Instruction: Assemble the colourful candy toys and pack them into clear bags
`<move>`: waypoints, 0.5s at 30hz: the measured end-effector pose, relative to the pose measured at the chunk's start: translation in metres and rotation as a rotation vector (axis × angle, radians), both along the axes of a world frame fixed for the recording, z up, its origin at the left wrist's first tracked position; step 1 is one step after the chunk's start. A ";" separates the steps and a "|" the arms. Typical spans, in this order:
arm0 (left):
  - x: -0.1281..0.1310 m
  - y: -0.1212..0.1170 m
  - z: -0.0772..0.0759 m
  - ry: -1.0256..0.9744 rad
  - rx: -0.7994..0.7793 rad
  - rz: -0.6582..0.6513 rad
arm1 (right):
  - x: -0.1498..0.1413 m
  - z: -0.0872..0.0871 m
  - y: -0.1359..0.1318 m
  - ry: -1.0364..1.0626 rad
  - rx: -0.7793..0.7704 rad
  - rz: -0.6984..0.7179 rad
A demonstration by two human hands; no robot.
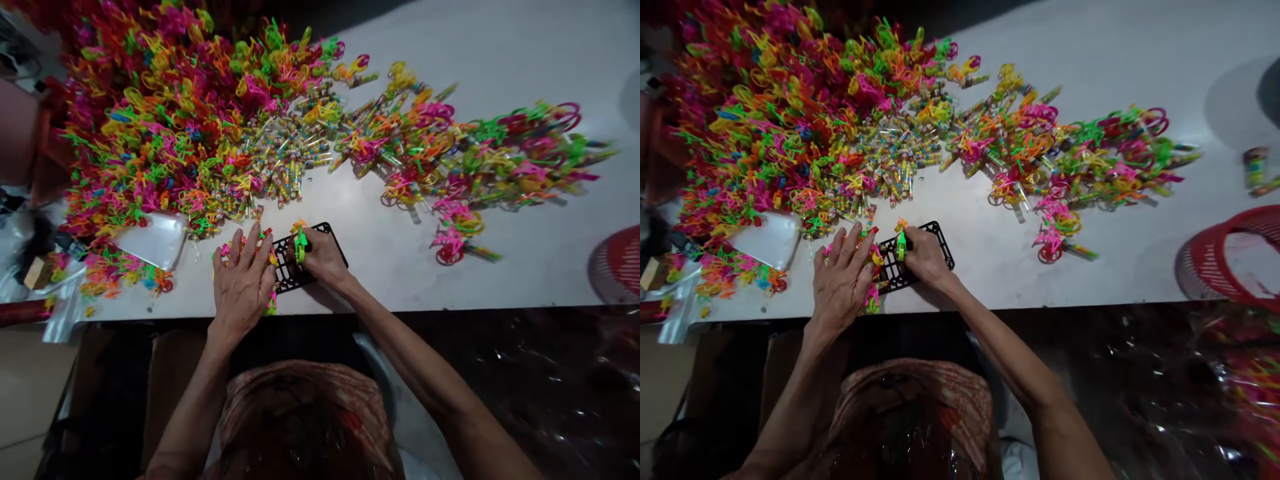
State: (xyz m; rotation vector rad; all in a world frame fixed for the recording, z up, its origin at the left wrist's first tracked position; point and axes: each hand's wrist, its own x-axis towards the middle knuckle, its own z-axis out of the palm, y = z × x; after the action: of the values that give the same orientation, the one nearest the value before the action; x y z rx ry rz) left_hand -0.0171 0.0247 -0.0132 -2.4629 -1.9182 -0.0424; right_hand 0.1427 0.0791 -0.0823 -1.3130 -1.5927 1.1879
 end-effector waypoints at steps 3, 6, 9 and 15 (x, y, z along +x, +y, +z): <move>0.001 0.000 0.000 -0.001 -0.006 0.007 | 0.012 0.002 -0.007 -0.018 0.039 -0.014; 0.002 0.000 0.000 -0.006 -0.010 0.007 | 0.020 0.004 -0.024 -0.060 0.066 -0.046; 0.002 -0.001 0.000 -0.010 -0.016 -0.003 | 0.015 0.004 -0.039 -0.007 0.040 -0.040; 0.002 -0.001 -0.002 -0.021 -0.009 -0.004 | -0.006 -0.005 -0.052 0.008 0.073 0.089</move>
State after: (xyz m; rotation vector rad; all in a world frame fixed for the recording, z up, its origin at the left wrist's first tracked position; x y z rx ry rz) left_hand -0.0156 0.0239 -0.0151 -2.4823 -1.9251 -0.0599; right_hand 0.1363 0.0269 -0.0878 -1.2008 -1.6879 1.1755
